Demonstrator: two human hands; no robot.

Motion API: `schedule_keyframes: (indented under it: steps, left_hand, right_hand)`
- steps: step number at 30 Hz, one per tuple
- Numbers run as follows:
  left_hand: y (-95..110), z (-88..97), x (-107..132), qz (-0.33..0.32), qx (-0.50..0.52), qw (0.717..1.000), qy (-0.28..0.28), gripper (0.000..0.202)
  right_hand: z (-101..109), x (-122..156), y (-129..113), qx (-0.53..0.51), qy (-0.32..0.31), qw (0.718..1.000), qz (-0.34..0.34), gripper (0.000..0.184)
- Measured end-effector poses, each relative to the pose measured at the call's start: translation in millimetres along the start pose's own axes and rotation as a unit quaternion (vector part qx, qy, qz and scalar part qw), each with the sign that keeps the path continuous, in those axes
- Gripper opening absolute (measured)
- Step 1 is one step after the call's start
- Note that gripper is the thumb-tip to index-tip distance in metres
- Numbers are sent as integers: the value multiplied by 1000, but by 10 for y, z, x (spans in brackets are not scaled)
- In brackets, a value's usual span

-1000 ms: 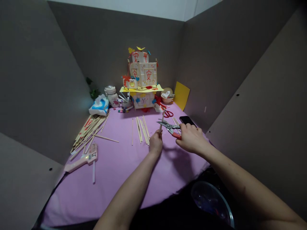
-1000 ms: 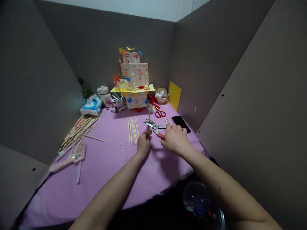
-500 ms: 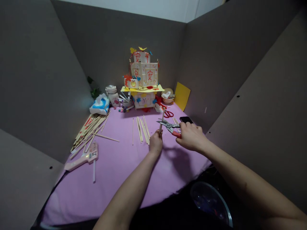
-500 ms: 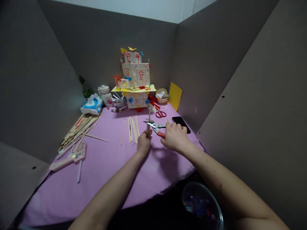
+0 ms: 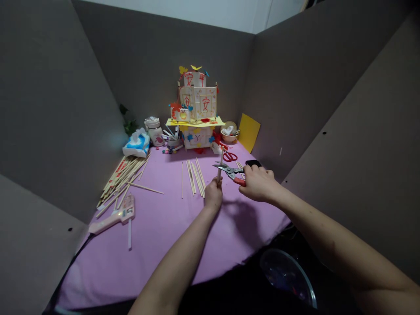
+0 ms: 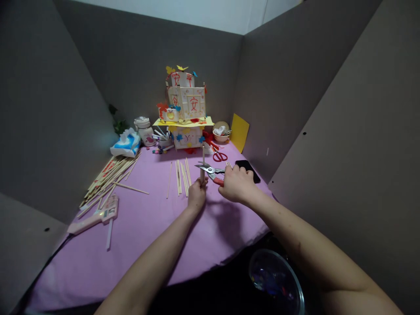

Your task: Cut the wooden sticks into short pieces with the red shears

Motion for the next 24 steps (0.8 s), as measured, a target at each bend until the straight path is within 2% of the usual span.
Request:
schedule_keyframes:
  steps: [11,17,21,24]
  left_hand:
    - [-83,-48,-24,1,-13,1000,5,22]
    - [-32,-36,-20,-20,-11,1000,5,23]
    - [-72,-14,-39,-21,24,999,1,22]
    - [-114,-5,-52,-19,50,999,2,22]
  right_hand:
    - [-167,-90,74,-15,-33,999,23,42]
    - [-180,-163,275,-14,-27,1000,-4,35]
    - [-301,-286,415,-91,-40,994,-39,41]
    - [-512,-372,469,-182,-49,978,-92,34]
Point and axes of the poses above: each hand's wrist, its own x-axis away from the middle knuckle, its own z-axis out of the back of the hand, y = z × x, the point moved 6 cm from there along -x, towards the middle knuckle, and after that the axes turned 8 degrees about y, right-handed, at the moved point
